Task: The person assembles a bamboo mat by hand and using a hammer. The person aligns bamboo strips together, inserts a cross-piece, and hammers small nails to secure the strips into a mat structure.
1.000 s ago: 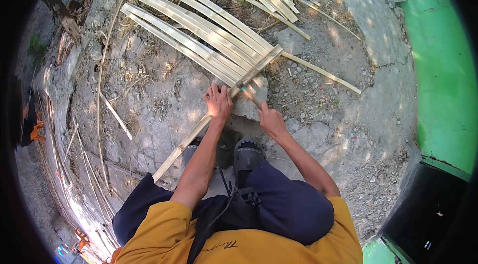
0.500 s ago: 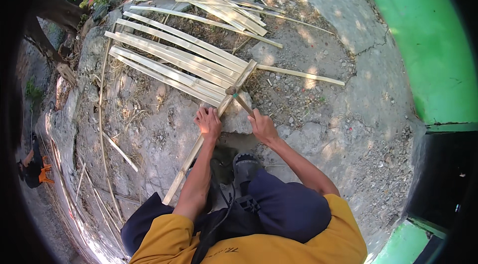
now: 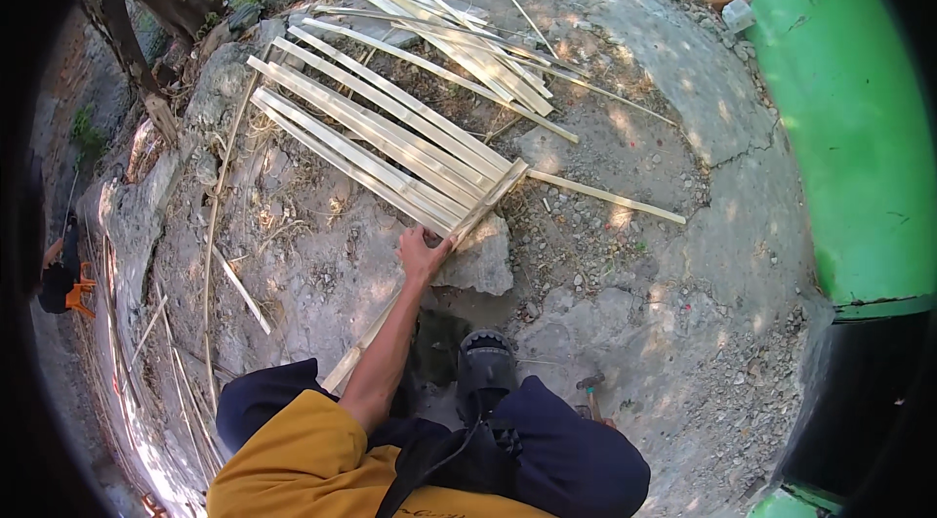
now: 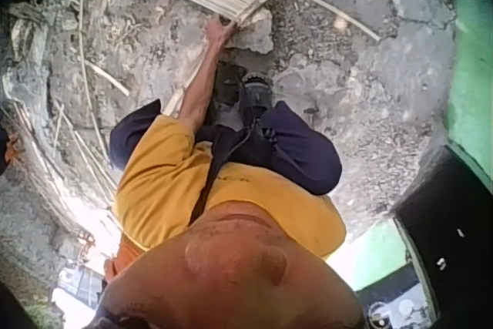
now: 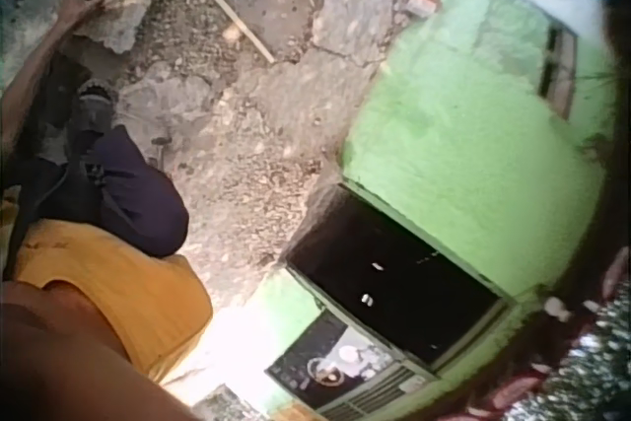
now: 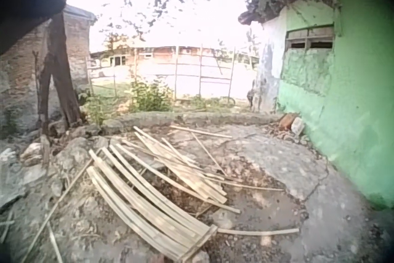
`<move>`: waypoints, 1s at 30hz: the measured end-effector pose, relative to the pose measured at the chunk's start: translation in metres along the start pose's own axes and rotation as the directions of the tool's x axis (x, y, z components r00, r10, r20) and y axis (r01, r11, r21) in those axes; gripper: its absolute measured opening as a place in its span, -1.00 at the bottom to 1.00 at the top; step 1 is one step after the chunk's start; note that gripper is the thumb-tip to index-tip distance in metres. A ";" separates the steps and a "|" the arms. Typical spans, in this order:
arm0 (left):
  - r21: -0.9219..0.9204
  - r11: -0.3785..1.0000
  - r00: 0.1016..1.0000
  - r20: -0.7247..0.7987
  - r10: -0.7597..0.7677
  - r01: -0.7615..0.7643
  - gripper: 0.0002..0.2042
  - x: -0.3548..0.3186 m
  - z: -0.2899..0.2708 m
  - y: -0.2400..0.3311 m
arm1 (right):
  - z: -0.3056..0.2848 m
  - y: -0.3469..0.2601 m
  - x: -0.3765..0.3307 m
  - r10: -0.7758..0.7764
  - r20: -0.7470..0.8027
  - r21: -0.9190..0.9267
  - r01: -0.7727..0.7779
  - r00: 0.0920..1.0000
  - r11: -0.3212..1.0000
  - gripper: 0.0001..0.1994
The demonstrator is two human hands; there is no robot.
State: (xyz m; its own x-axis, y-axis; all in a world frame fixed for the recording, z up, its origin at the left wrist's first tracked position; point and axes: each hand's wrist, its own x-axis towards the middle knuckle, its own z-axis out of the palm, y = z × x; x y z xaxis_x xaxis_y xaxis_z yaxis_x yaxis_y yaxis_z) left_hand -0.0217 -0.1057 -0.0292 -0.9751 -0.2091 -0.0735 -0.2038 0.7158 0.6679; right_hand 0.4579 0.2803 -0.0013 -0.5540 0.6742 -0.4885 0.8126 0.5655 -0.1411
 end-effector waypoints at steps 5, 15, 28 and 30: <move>0.011 0.999 0.998 -0.030 -0.052 0.052 -0.39 0.001 0.008 0.004 | -0.006 0.006 0.016 -0.005 -0.066 -0.016 0.004 0.998 1.000 -0.79; -0.771 0.423 0.843 0.262 -0.469 0.476 -0.14 0.115 0.000 -0.052 | -0.023 -0.006 0.034 -0.070 -0.177 -0.007 0.070 0.982 0.998 -0.80; -0.770 0.330 0.804 0.371 -0.464 0.546 -0.28 0.201 -0.003 -0.082 | -0.020 -0.045 -0.016 -0.494 -0.358 0.128 0.566 0.792 0.814 -0.80; -0.721 0.455 0.835 0.325 -0.444 0.522 -0.30 0.199 -0.026 -0.097 | -0.068 -0.142 -0.017 -0.443 -0.180 0.214 0.475 0.878 0.854 -0.77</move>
State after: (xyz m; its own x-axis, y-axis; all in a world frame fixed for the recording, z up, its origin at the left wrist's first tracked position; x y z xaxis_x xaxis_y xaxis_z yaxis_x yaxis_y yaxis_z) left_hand -0.1938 -0.2339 -0.0891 -0.7522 -0.2760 -0.5984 -0.5391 -0.2644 0.7997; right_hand 0.3389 0.2210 0.0856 -0.8793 0.4268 -0.2113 0.4693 0.7011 -0.5368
